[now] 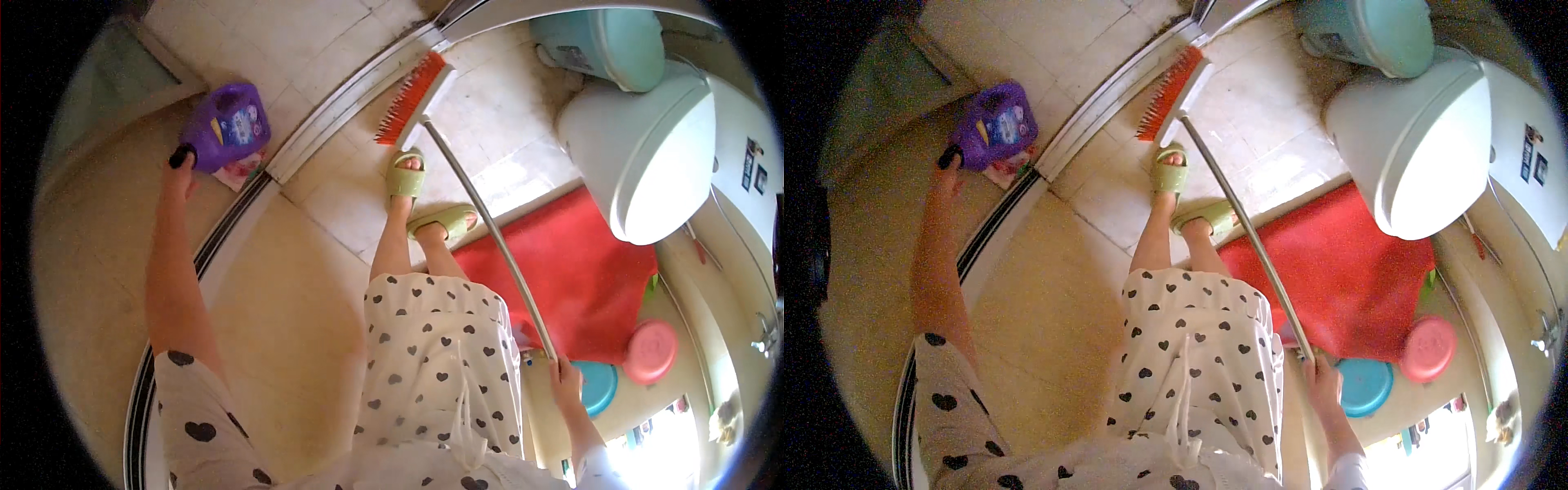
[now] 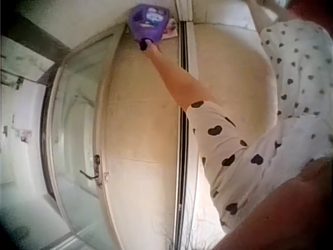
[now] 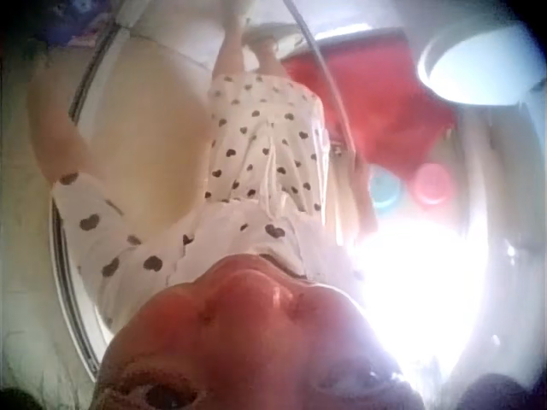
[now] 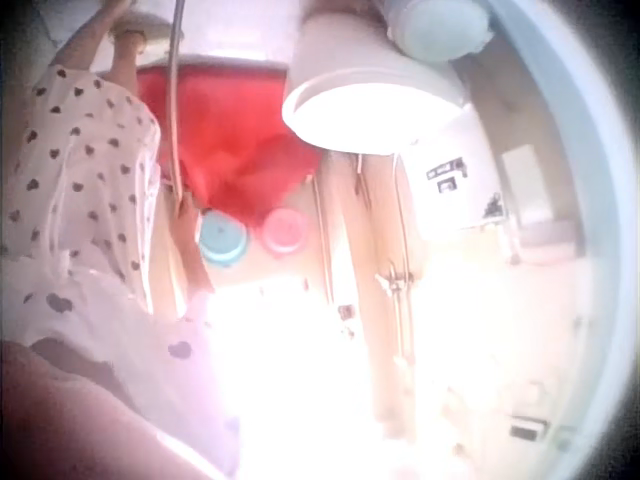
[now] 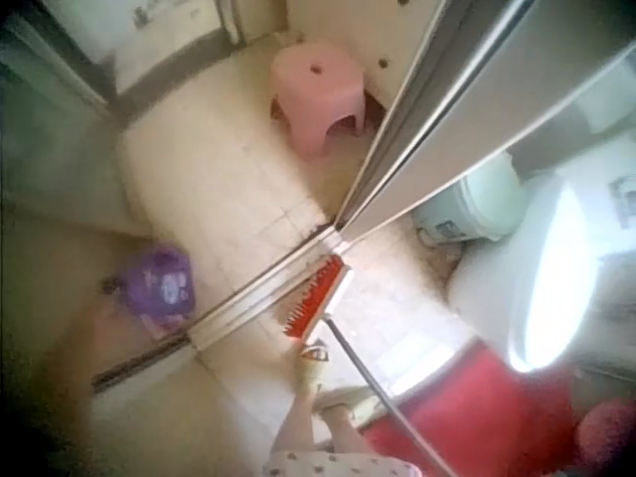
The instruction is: The person picks up a red rug in a bathroom, spreads it out on the floor, scrubs it with a brush using soapy water, and سپس rinses it with a handheld shower head.
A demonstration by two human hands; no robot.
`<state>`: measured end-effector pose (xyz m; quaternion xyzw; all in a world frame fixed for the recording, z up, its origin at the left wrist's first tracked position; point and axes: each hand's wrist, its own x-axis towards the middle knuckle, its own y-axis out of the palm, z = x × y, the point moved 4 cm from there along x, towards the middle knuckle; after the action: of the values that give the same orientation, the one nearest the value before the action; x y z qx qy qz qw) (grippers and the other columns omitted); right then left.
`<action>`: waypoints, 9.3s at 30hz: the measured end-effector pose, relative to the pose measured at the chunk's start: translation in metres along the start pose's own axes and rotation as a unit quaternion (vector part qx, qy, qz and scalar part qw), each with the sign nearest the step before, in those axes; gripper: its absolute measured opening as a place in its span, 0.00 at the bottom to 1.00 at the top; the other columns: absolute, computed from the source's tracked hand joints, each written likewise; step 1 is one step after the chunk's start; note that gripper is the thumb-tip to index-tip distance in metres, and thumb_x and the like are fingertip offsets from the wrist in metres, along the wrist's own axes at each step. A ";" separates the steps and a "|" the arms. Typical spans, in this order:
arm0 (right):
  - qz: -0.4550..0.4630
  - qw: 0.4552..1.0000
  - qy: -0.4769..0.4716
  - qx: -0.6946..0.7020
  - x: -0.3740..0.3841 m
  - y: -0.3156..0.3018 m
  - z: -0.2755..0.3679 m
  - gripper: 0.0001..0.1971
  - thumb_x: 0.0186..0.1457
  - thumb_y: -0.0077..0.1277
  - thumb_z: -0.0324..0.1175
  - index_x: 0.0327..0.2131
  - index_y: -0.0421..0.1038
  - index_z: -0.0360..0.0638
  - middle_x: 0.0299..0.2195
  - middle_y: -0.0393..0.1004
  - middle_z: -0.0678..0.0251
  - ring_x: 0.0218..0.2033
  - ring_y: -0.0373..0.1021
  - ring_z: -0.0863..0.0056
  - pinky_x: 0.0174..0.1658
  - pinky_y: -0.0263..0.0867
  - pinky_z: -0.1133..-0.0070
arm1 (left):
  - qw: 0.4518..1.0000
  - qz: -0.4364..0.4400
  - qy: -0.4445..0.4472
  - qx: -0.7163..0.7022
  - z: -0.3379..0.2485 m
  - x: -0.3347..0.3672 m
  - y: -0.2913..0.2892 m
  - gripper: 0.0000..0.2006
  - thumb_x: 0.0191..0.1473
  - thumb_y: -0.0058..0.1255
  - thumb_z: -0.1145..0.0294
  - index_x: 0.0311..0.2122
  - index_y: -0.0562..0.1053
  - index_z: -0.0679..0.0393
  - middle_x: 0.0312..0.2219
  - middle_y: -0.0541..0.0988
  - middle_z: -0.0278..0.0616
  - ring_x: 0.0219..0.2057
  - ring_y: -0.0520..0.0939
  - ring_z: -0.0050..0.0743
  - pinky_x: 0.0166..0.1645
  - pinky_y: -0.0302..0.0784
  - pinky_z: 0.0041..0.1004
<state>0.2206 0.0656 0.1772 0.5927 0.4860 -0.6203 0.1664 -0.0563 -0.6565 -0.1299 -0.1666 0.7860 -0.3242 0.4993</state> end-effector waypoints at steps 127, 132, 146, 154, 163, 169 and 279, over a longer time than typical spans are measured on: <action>-0.150 0.911 0.181 0.338 0.000 -0.019 -0.331 0.19 0.53 0.41 0.47 0.27 0.74 0.42 0.27 0.75 0.60 0.31 0.72 0.63 0.32 0.68 0.72 | 0.767 0.398 0.310 0.397 -0.332 -0.670 0.308 0.24 0.50 0.48 0.60 0.51 0.63 0.58 0.36 0.72 0.34 0.31 0.76 0.21 0.34 0.68 0.22; -0.136 0.918 0.181 0.326 0.000 -0.021 -0.328 0.18 0.53 0.42 0.47 0.27 0.75 0.43 0.27 0.75 0.61 0.31 0.72 0.64 0.32 0.68 0.73 | 0.786 0.372 0.304 0.388 -0.355 -0.663 0.308 0.24 0.50 0.47 0.59 0.52 0.62 0.57 0.39 0.71 0.35 0.32 0.76 0.20 0.36 0.67 0.24; -0.092 0.972 0.155 0.149 -0.024 -0.065 -0.379 0.17 0.53 0.41 0.47 0.30 0.74 0.45 0.30 0.75 0.64 0.34 0.72 0.68 0.34 0.67 0.72 | 0.836 0.353 0.241 0.344 -0.329 -0.590 0.272 0.23 0.52 0.45 0.57 0.51 0.62 0.55 0.35 0.73 0.32 0.33 0.76 0.19 0.32 0.66 0.20; -0.032 0.996 0.084 0.010 -0.020 -0.077 -0.415 0.18 0.54 0.39 0.47 0.28 0.75 0.46 0.28 0.75 0.66 0.33 0.72 0.69 0.32 0.65 0.73 | 0.867 0.358 0.205 0.278 -0.291 -0.599 0.268 0.22 0.51 0.47 0.59 0.51 0.63 0.55 0.34 0.74 0.32 0.33 0.76 0.19 0.29 0.65 0.18; -0.072 0.993 0.026 -0.093 0.090 -0.086 -0.448 0.14 0.50 0.44 0.45 0.30 0.75 0.50 0.29 0.75 0.69 0.32 0.72 0.71 0.31 0.63 0.73 | 0.899 0.336 0.137 0.245 -0.236 -0.591 0.231 0.19 0.51 0.47 0.61 0.47 0.66 0.57 0.32 0.74 0.33 0.31 0.74 0.19 0.29 0.65 0.19; -0.118 0.984 0.104 -0.082 0.139 -0.184 -0.510 0.15 0.51 0.41 0.44 0.34 0.74 0.48 0.33 0.75 0.67 0.35 0.72 0.70 0.36 0.65 0.71 | 0.896 0.345 0.134 0.246 -0.192 -0.589 0.205 0.16 0.52 0.47 0.64 0.45 0.66 0.59 0.28 0.73 0.33 0.25 0.74 0.18 0.23 0.66 0.16; 0.134 0.301 -0.073 0.941 0.186 -0.177 -0.425 0.09 0.47 0.39 0.27 0.16 0.56 0.41 0.10 0.58 0.68 0.08 0.55 0.76 0.14 0.51 0.81 | 0.882 0.329 0.171 0.289 -0.227 -0.723 0.245 0.21 0.51 0.48 0.65 0.49 0.63 0.61 0.34 0.72 0.39 0.33 0.73 0.24 0.33 0.72 0.25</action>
<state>0.2809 0.5574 0.1567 0.3549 -0.5296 -0.6651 -0.3889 0.0788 0.0252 0.2598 0.3116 0.7401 -0.3779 0.4608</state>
